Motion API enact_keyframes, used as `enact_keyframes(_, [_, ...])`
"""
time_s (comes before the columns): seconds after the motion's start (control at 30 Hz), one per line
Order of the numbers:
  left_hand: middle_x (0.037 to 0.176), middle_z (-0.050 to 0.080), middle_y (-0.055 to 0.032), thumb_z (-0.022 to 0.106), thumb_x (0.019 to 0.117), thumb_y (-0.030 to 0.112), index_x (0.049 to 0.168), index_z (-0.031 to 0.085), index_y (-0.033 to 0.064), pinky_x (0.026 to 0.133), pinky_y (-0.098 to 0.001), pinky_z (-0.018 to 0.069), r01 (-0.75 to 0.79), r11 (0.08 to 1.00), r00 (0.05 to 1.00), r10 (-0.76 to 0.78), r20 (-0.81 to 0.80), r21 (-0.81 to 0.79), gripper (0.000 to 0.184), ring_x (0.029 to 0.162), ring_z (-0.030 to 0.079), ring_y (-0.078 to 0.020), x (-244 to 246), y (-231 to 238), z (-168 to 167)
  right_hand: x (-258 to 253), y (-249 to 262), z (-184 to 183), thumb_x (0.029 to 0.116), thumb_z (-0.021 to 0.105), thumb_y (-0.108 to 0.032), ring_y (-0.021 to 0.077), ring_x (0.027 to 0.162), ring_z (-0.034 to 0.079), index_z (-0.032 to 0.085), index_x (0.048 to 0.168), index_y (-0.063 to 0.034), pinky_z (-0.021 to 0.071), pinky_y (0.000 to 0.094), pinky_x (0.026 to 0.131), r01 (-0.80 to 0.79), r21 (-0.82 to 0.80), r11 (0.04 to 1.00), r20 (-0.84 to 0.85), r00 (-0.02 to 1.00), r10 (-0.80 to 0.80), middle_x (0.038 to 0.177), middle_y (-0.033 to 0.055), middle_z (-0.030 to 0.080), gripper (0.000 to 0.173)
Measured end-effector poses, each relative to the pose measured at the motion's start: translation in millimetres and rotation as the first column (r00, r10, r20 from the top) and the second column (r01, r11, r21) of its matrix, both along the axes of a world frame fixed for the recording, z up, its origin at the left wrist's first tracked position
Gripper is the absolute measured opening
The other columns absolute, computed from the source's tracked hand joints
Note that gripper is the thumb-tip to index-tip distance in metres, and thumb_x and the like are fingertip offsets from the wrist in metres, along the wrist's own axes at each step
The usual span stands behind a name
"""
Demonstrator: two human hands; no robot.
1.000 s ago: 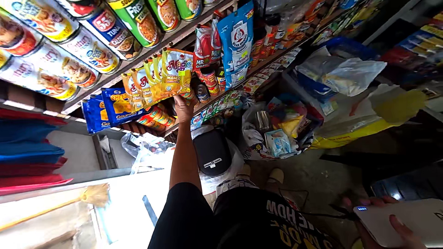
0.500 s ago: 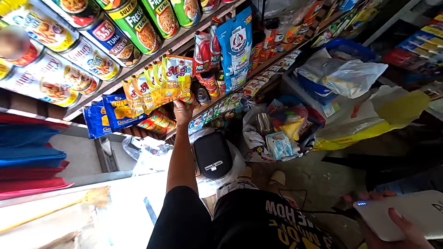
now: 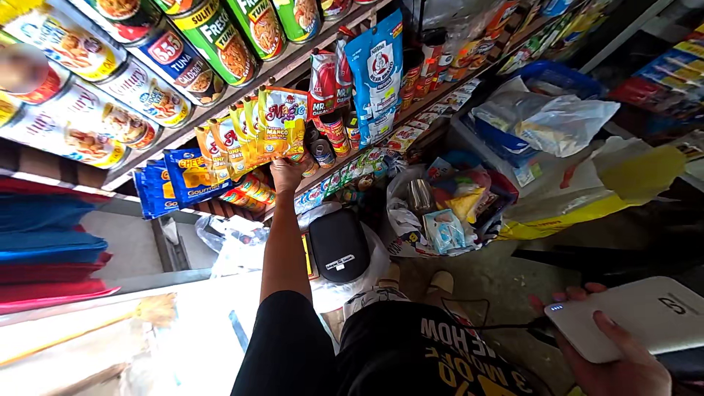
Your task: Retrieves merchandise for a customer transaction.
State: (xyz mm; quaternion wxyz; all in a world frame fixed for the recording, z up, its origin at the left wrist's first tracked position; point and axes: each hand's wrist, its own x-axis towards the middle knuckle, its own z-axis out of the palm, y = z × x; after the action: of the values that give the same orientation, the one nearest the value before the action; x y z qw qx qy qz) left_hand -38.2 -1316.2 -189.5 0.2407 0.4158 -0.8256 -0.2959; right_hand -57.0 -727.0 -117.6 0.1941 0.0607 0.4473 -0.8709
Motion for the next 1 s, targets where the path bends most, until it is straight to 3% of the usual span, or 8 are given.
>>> enact_keyframes(0.13, [0.123,0.068,-0.025,0.092,0.0735,0.034,0.131,0.059,-0.0046,0.108,-0.0555,0.045,0.051,0.999,0.994,-0.051,0.101,0.001,0.077,0.121,0.064,-0.0373,-4,-3,3,-1,0,-6,0.0836,0.082,-0.023,0.0183,0.106,0.072,0.069,0.124,-0.0176,0.0602,0.0444,0.096,-0.035,-0.005,0.999,-0.028,0.999,0.035,0.109,0.0006,0.073,0.043])
enact_keyframes(0.27, [0.126,0.062,-0.0341,0.093,0.0722,0.024,0.142,0.037,-0.0148,0.108,-0.0559,0.0452,0.074,0.993,0.996,-0.078,-0.045,-0.091,0.097,0.122,0.062,-0.0446,6,5,-15,4,-1,-3,0.0831,0.083,-0.023,0.0189,0.105,0.072,0.069,0.123,-0.0175,0.0602,0.0445,0.096,-0.004,-0.014,1.0,-0.045,0.999,0.004,0.11,0.0012,0.074,0.043])
enact_keyframes(0.37, [0.13,0.058,-0.0383,0.094,0.0689,0.018,0.148,0.025,-0.0166,0.109,-0.056,0.044,0.092,0.986,0.983,-0.113,-0.147,-0.142,0.11,0.124,0.06,-0.0475,7,4,-27,8,4,-4,0.0834,0.083,-0.024,0.0187,0.105,0.072,0.068,0.124,-0.0182,0.0606,0.044,0.095,0.019,-0.006,1.0,-0.043,0.999,-0.019,0.109,0.0011,0.074,0.044])
enact_keyframes(0.53, [0.137,0.055,-0.0354,0.095,0.069,0.02,0.151,0.023,-0.0134,0.115,-0.0513,0.0396,0.071,0.997,0.997,-0.071,-0.009,-0.022,0.114,0.132,0.055,-0.043,3,1,-18,16,3,2,0.0818,0.083,-0.02,0.0205,0.102,0.073,0.067,0.122,-0.0158,0.0611,0.0452,0.093,0.075,0.003,0.997,-0.011,0.997,-0.075,0.107,0.0025,0.074,0.044])
enact_keyframes(0.6, [0.135,0.057,-0.0351,0.094,0.0709,0.025,0.148,0.029,-0.0141,0.114,-0.054,0.0399,0.09,0.996,0.994,-0.089,0.068,-0.008,0.108,0.131,0.056,-0.0438,4,-2,-13,22,-9,20,0.0796,0.077,-0.016,0.021,0.096,0.074,0.061,0.114,-0.0138,0.0632,0.0425,0.087,0.153,0.07,0.986,0.038,0.987,-0.155,0.103,0.004,0.073,0.038])
enact_keyframes(0.7, [0.132,0.06,-0.0326,0.093,0.071,0.029,0.142,0.041,-0.0133,0.113,-0.0559,0.0404,0.105,0.994,0.988,-0.107,0.11,0.021,0.098,0.128,0.058,-0.0426,5,-8,-7,26,-9,21,0.0806,0.077,-0.016,0.0215,0.096,0.074,0.062,0.113,-0.0133,0.0635,0.0421,0.086,0.163,0.068,0.984,0.03,0.986,-0.165,0.103,0.0045,0.073,0.035])
enact_keyframes(0.87, [0.129,0.063,-0.0296,0.091,0.0737,0.034,0.133,0.056,-0.0085,0.11,-0.0614,0.0405,0.139,0.99,0.96,-0.144,0.241,0.036,0.081,0.127,0.058,-0.0436,-2,-11,7,28,15,-7,0.0847,0.082,-0.022,0.0199,0.107,0.072,0.068,0.125,-0.0164,0.06,0.0442,0.096,0.063,-0.016,0.998,-0.033,0.997,-0.063,0.112,0.0024,0.073,0.043])
enact_keyframes(1.0, [0.129,0.064,-0.0274,0.092,0.0727,0.033,0.131,0.059,-0.0063,0.112,-0.0582,0.0404,0.161,0.987,0.966,-0.162,0.202,0.019,0.078,0.128,0.058,-0.0405,-4,-15,4,31,-16,34,0.0787,0.068,-0.008,0.0188,0.091,0.074,0.056,0.113,-0.01,0.0645,0.0375,0.082,0.193,0.088,0.977,0.08,0.977,-0.2,0.098,0.0034,0.072,0.036])
